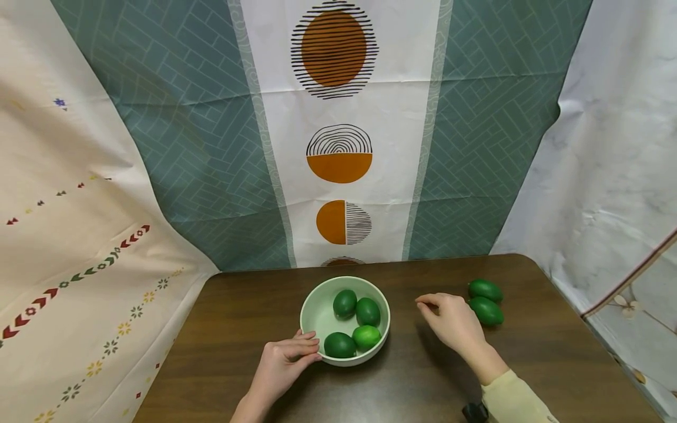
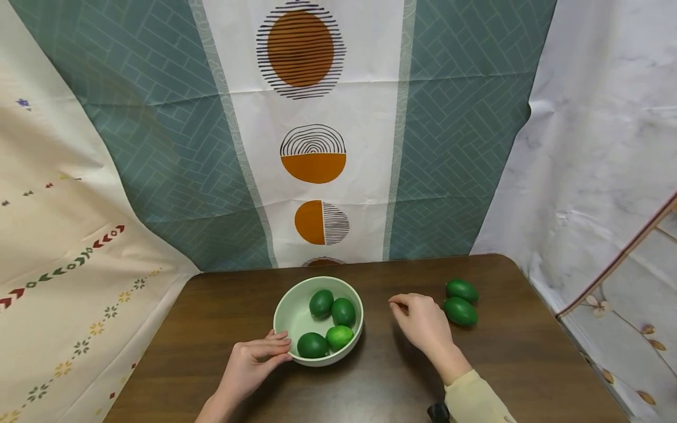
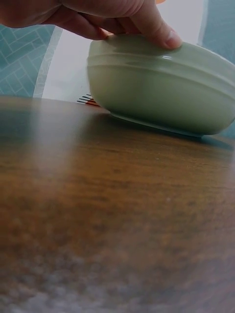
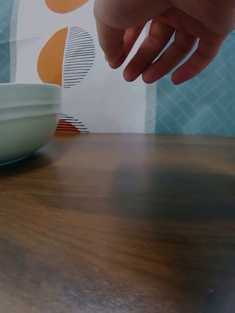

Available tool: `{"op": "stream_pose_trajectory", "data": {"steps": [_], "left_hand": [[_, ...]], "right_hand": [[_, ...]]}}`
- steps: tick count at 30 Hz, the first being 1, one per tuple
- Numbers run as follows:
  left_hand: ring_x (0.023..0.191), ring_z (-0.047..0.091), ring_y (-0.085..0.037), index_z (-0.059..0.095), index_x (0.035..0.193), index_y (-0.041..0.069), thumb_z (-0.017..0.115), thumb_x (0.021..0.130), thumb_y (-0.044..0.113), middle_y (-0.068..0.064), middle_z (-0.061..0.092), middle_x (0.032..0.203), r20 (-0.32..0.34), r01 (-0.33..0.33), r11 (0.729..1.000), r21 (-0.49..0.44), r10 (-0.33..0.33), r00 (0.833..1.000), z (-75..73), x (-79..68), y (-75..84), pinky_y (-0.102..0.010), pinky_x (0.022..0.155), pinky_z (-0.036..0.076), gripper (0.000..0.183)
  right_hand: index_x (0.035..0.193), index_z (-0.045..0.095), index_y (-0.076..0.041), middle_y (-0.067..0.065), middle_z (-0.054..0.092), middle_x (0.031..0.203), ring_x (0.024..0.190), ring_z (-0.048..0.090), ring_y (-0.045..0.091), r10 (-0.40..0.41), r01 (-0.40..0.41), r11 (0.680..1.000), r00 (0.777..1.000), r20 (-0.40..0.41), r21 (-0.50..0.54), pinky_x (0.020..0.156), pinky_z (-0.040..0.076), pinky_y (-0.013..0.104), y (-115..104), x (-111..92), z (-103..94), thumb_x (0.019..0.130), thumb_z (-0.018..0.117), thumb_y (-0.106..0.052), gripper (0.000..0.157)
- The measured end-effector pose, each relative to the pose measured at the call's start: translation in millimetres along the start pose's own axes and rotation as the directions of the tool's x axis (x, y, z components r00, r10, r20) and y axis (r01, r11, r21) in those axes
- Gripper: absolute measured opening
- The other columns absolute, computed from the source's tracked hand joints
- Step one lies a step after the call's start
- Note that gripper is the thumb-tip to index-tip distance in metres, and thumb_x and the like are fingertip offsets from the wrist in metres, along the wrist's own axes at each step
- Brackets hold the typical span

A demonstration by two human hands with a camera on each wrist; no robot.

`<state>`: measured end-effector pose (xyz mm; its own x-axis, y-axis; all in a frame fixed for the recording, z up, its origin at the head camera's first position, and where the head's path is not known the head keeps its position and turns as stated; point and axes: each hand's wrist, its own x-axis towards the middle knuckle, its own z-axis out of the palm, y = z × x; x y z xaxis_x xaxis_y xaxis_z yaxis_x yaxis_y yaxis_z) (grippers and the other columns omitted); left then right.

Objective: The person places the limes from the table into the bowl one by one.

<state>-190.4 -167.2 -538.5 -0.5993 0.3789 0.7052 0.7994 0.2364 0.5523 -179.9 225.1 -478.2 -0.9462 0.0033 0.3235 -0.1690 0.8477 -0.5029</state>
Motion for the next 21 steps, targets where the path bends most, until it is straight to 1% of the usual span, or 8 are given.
{"op": "stream_pose_trajectory", "data": {"steps": [3,6,12,19,21], "left_hand": [[0.098,0.080,-0.035,0.085,0.099,-0.002,0.093,0.078,-0.002,-0.011,0.082,0.093,-0.001,0.001,1.000,-0.001,-0.001,1.000,0.1,0.2,0.3,-0.039,0.106,0.056,0.022],[0.098,0.080,-0.036,0.085,0.099,-0.002,0.093,0.078,-0.002,-0.010,0.082,0.094,-0.002,0.000,1.000,-0.001,0.000,1.000,0.1,0.1,0.4,-0.039,0.106,0.056,0.022],[0.097,0.079,-0.038,0.085,0.099,-0.002,0.093,0.078,-0.002,-0.009,0.082,0.094,0.004,0.002,1.000,-0.005,-0.002,1.000,-0.1,-0.5,0.3,-0.037,0.107,0.055,0.022],[0.097,0.079,-0.038,0.085,0.099,-0.002,0.093,0.078,-0.003,-0.011,0.082,0.093,0.005,0.011,1.000,-0.007,-0.011,1.000,0.1,-0.6,0.6,-0.037,0.107,0.055,0.022],[0.098,0.079,-0.037,0.085,0.099,-0.002,0.093,0.079,-0.002,-0.011,0.082,0.093,0.007,0.011,1.000,-0.008,-0.011,1.000,0.2,-0.3,1.0,-0.038,0.107,0.056,0.022]], "right_hand": [[0.112,0.084,-0.019,0.009,0.080,0.115,0.075,0.069,0.015,0.004,-0.004,1.000,1.000,0.005,-0.002,0.047,0.047,0.029,4.0,-1.2,-1.8,0.099,0.078,-0.020,0.015],[0.113,0.084,-0.018,0.010,0.079,0.115,0.074,0.067,0.014,0.006,-0.006,1.000,1.000,0.009,-0.005,0.048,0.046,0.028,7.5,-3.0,-4.2,0.099,0.078,-0.019,0.015],[0.115,0.084,-0.016,0.012,0.079,0.115,0.063,0.056,0.009,0.016,-0.016,1.000,1.000,0.012,-0.005,0.046,0.043,0.028,15.5,-5.0,-9.0,0.100,0.077,-0.018,0.016],[0.118,0.083,-0.014,0.014,0.078,0.117,0.059,0.055,0.008,0.036,-0.035,0.999,0.999,0.021,-0.006,0.043,0.042,0.027,26.2,-8.2,-15.2,0.101,0.076,-0.019,0.018],[0.118,0.083,-0.014,0.015,0.078,0.117,0.056,0.052,0.009,0.040,-0.040,0.999,0.999,0.018,-0.011,0.042,0.040,0.027,29.1,-9.5,-16.8,0.101,0.076,-0.019,0.019]]}}
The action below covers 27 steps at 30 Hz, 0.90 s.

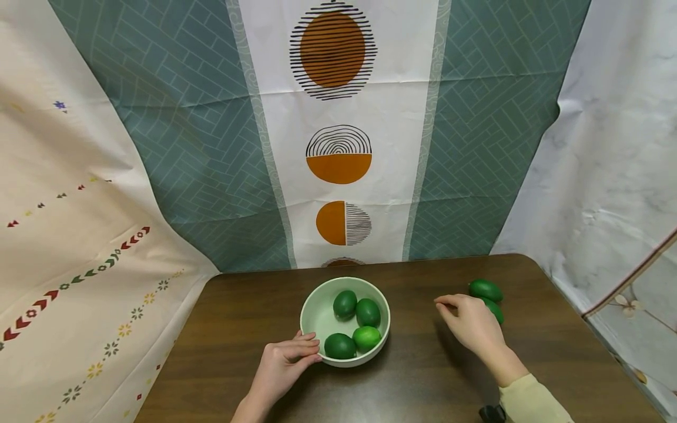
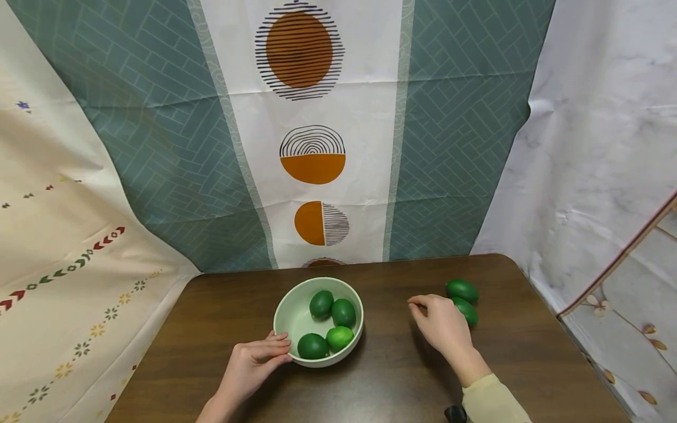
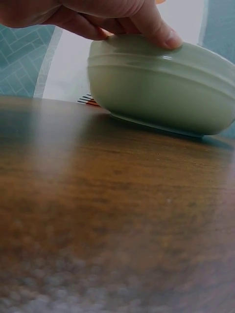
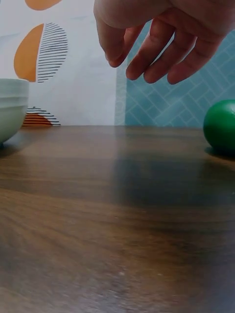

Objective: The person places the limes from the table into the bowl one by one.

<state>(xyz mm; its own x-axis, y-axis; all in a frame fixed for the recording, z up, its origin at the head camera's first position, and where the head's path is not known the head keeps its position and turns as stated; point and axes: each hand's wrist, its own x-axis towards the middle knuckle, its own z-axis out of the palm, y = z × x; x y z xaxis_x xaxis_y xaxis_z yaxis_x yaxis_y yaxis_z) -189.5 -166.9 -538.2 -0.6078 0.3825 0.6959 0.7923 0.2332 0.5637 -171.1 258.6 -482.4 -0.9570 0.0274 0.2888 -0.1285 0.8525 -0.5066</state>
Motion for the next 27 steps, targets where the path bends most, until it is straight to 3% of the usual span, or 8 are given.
{"op": "stream_pose_trajectory", "data": {"steps": [5,9,13,17,27], "left_hand": [[0.100,0.080,-0.033,0.085,0.100,-0.001,0.093,0.079,-0.002,-0.009,0.082,0.094,0.003,-0.006,1.000,0.006,0.006,1.000,-0.6,-0.2,1.0,-0.036,0.107,0.055,0.022],[0.100,0.080,-0.032,0.085,0.100,-0.001,0.093,0.079,-0.002,-0.009,0.082,0.094,0.003,-0.008,1.000,0.017,0.008,1.000,-0.9,-0.1,1.3,-0.036,0.107,0.055,0.022],[0.100,0.079,-0.035,0.085,0.099,0.000,0.093,0.078,-0.001,-0.008,0.082,0.095,0.006,0.021,1.000,0.012,-0.021,1.000,-0.9,0.1,2.0,-0.039,0.106,0.056,0.023],[0.101,0.079,-0.036,0.086,0.100,0.001,0.094,0.078,0.000,-0.005,0.082,0.096,0.015,0.054,0.999,0.003,-0.054,0.998,-0.4,-0.4,2.5,-0.039,0.106,0.056,0.023],[0.102,0.079,-0.030,0.085,0.100,-0.001,0.093,0.079,-0.001,-0.012,0.082,0.094,0.001,0.002,1.000,0.004,-0.002,1.000,0.0,-1.1,0.1,-0.037,0.107,0.055,0.023]], "right_hand": [[0.118,0.083,-0.013,0.016,0.078,0.117,0.052,0.049,0.009,-0.009,0.009,1.000,1.000,-0.017,-0.013,0.040,0.037,0.027,5.8,-0.9,-2.9,0.101,0.076,-0.017,0.019],[0.118,0.083,-0.013,0.015,0.078,0.117,0.058,0.054,0.011,-0.006,0.005,1.000,1.000,-0.025,-0.020,0.042,0.041,0.028,11.4,-0.9,-4.8,0.101,0.076,-0.018,0.019],[0.117,0.083,-0.014,0.015,0.077,0.122,0.079,0.072,0.026,-0.003,0.001,0.999,0.999,-0.038,-0.034,0.051,0.056,0.038,19.1,-3.1,-7.1,0.100,0.076,-0.019,0.019],[0.117,0.083,-0.014,0.015,0.076,0.125,0.108,0.073,0.041,-0.010,0.007,0.999,0.998,-0.057,-0.051,0.066,0.065,0.052,28.7,-9.3,-9.5,0.100,0.076,-0.017,0.018],[0.120,0.082,-0.014,0.019,0.074,0.127,0.118,0.065,0.051,0.022,-0.026,0.997,0.998,-0.064,-0.073,0.080,0.060,0.070,48.6,-17.2,-18.8,0.100,0.076,-0.018,0.021]]}}
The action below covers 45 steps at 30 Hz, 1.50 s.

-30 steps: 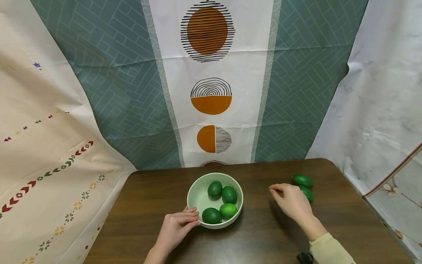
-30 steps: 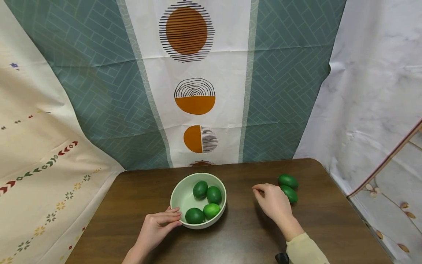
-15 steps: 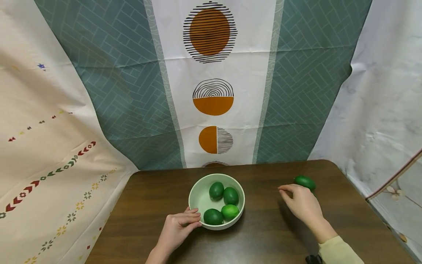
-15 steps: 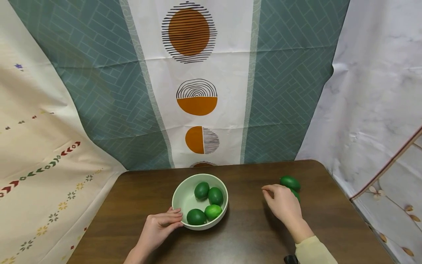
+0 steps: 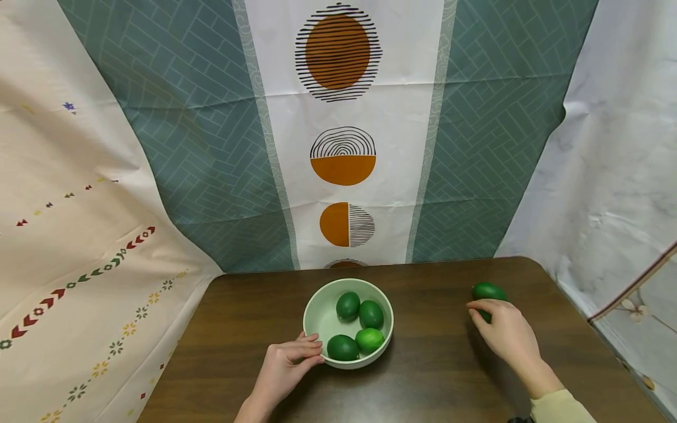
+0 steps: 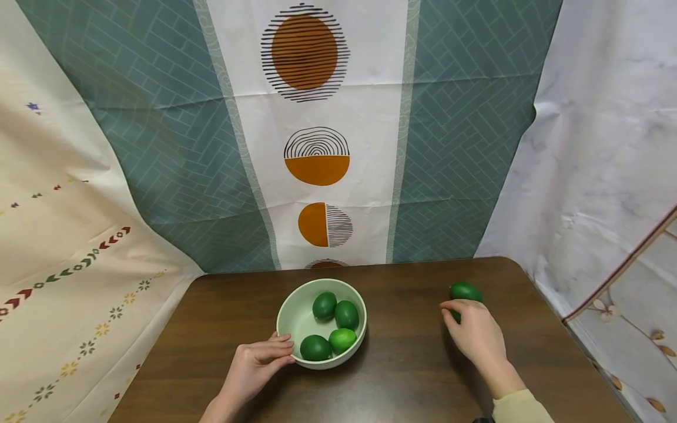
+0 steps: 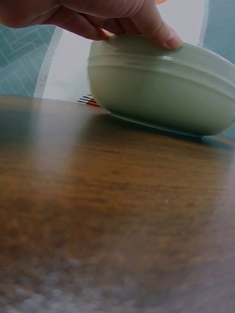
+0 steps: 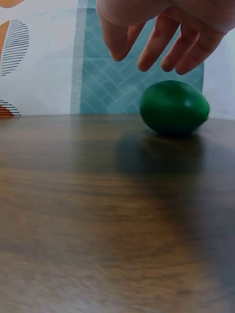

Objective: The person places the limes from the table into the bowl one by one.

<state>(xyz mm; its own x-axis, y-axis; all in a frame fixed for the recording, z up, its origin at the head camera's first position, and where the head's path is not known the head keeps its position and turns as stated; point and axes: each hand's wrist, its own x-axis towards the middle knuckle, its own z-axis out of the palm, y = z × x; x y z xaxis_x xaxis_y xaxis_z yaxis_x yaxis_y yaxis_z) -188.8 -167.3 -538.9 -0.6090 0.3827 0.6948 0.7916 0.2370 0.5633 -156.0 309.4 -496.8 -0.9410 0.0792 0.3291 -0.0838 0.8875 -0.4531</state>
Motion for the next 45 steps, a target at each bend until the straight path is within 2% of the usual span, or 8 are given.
{"op": "stream_pose_trajectory", "data": {"steps": [6,8,10,16,21,28,38,45], "left_hand": [[0.101,0.080,-0.024,0.085,0.099,0.001,0.095,0.074,-0.003,-0.011,0.082,0.092,-0.022,-0.021,0.999,0.034,0.022,1.000,1.2,0.1,-1.3,-0.035,0.106,0.056,0.027],[0.099,0.080,-0.028,0.085,0.098,0.001,0.095,0.072,-0.004,-0.012,0.081,0.091,-0.029,-0.037,0.998,0.046,0.038,0.999,1.4,0.5,-0.9,-0.035,0.105,0.057,0.028],[0.099,0.080,-0.030,0.086,0.098,0.001,0.095,0.072,-0.004,-0.011,0.082,0.092,-0.024,-0.022,0.999,0.041,0.023,0.999,1.0,0.7,0.2,-0.035,0.105,0.057,0.028],[0.099,0.079,-0.036,0.086,0.098,0.001,0.095,0.075,-0.002,-0.010,0.082,0.094,0.006,0.036,0.999,0.019,-0.036,0.999,-0.8,0.5,1.5,-0.042,0.104,0.057,0.025],[0.099,0.079,-0.038,0.085,0.099,0.001,0.094,0.076,-0.002,-0.012,0.082,0.094,0.014,0.035,0.999,0.013,-0.036,0.999,-1.2,-0.1,0.3,-0.043,0.104,0.057,0.025],[0.098,0.080,-0.035,0.085,0.100,0.001,0.093,0.078,-0.002,-0.012,0.082,0.094,0.009,-0.006,1.000,0.014,0.006,1.000,-1.3,1.0,-0.1,-0.041,0.105,0.057,0.024],[0.098,0.079,-0.037,0.085,0.099,0.000,0.094,0.075,-0.003,-0.009,0.082,0.094,0.002,0.022,1.000,0.011,-0.022,1.000,-1.0,1.5,3.8,-0.039,0.106,0.056,0.025],[0.099,0.079,-0.037,0.085,0.099,0.000,0.094,0.076,-0.003,-0.008,0.082,0.095,0.015,0.043,0.999,0.012,-0.044,0.999,-1.2,1.1,3.0,-0.041,0.106,0.056,0.025]], "right_hand": [[0.116,0.082,-0.011,0.020,0.074,0.127,0.121,0.062,0.052,-0.016,0.015,1.000,0.998,-0.059,-0.002,0.092,0.054,0.074,9.7,-4.7,-4.0,0.097,0.077,-0.013,0.020],[0.115,0.083,-0.010,0.021,0.074,0.126,0.121,0.061,0.052,-0.033,0.032,0.999,0.995,-0.091,-0.005,0.096,0.052,0.073,13.6,-6.0,-4.3,0.095,0.078,-0.010,0.021],[0.116,0.082,-0.009,0.022,0.073,0.127,0.122,0.060,0.052,-0.038,0.037,0.999,0.994,-0.101,-0.011,0.097,0.052,0.073,17.9,-6.7,-5.1,0.094,0.078,-0.009,0.022],[0.120,0.080,-0.007,0.025,0.070,0.130,0.121,0.060,0.055,-0.039,0.037,0.999,0.995,-0.087,-0.027,0.093,0.052,0.075,28.2,-7.5,-6.4,0.093,0.082,-0.010,0.028],[0.119,0.080,-0.006,0.027,0.070,0.128,0.119,0.061,0.055,-0.046,0.043,0.998,0.994,-0.097,-0.036,0.091,0.054,0.074,33.4,-8.4,-4.8,0.091,0.083,-0.010,0.029],[0.123,0.078,-0.004,0.029,0.069,0.128,0.116,0.062,0.058,-0.042,0.039,0.999,0.996,-0.077,-0.037,0.088,0.054,0.075,38.9,-8.0,-3.6,0.092,0.085,-0.015,0.033],[0.129,0.074,-0.001,0.030,0.067,0.130,0.115,0.062,0.059,-0.018,0.017,0.999,0.999,-0.036,-0.049,0.081,0.057,0.074,41.1,-5.0,-1.3,0.091,0.087,-0.024,0.047],[0.131,0.072,0.001,0.032,0.065,0.132,0.115,0.061,0.059,-0.003,0.002,0.998,1.000,-0.015,-0.065,0.081,0.057,0.075,41.6,-4.0,1.0,0.088,0.090,-0.023,0.053]]}}
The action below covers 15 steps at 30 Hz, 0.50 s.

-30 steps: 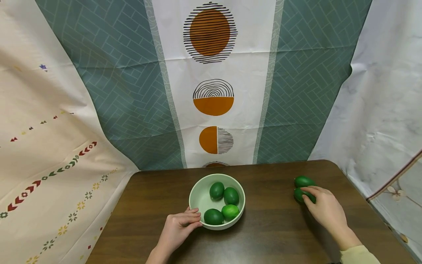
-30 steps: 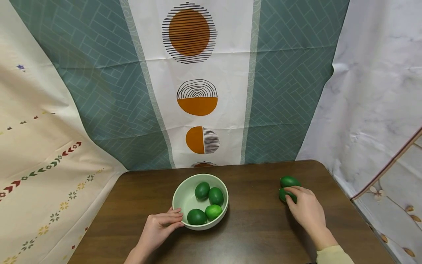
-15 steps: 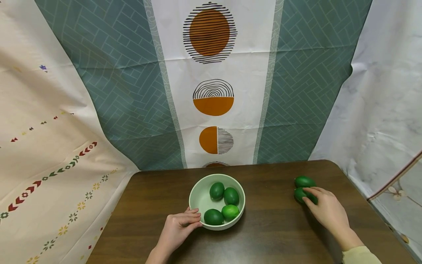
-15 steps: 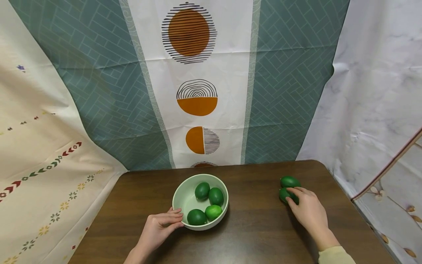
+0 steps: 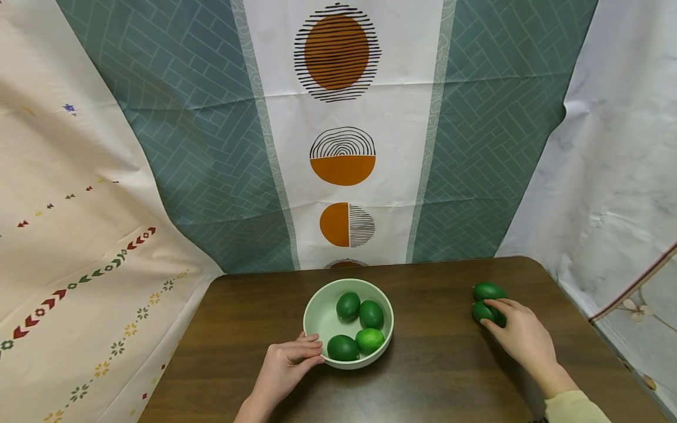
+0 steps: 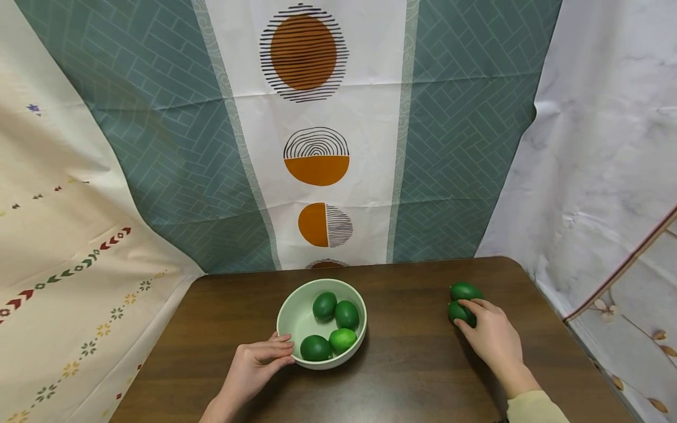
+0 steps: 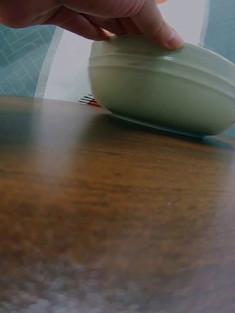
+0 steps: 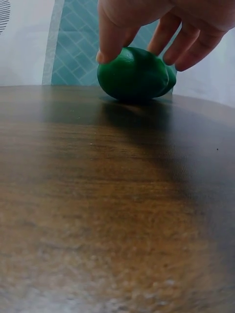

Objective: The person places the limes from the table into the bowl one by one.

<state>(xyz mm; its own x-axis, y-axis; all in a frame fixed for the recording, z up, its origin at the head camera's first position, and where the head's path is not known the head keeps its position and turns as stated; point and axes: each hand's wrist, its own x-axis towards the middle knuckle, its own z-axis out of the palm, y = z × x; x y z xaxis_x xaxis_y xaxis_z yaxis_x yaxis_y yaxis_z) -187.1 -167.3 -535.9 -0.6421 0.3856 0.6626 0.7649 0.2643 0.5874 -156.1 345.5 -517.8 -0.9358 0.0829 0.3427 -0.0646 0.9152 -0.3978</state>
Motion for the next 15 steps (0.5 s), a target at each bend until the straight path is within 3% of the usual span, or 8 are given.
{"op": "stream_pose_trajectory", "data": {"steps": [12,15], "left_hand": [[0.098,0.080,-0.032,0.085,0.098,-0.001,0.095,0.074,-0.003,-0.011,0.082,0.093,-0.037,-0.065,0.997,0.034,0.066,0.997,2.3,-0.6,-2.3,-0.036,0.106,0.056,0.026],[0.099,0.080,-0.033,0.085,0.098,-0.001,0.095,0.074,-0.003,-0.010,0.082,0.093,-0.033,-0.045,0.999,0.023,0.045,0.998,2.1,-0.9,-2.0,-0.036,0.107,0.055,0.025]], "right_hand": [[0.137,0.069,-0.002,0.034,0.063,0.137,0.119,0.061,0.060,0.022,-0.023,1.000,0.999,0.049,0.018,0.086,0.056,0.075,-2.1,1.0,1.9,0.090,0.088,-0.015,0.053],[0.137,0.068,-0.001,0.034,0.063,0.136,0.118,0.061,0.060,0.028,-0.029,0.999,0.999,0.046,0.017,0.086,0.056,0.074,-3.1,1.7,2.4,0.089,0.088,-0.017,0.055]]}}
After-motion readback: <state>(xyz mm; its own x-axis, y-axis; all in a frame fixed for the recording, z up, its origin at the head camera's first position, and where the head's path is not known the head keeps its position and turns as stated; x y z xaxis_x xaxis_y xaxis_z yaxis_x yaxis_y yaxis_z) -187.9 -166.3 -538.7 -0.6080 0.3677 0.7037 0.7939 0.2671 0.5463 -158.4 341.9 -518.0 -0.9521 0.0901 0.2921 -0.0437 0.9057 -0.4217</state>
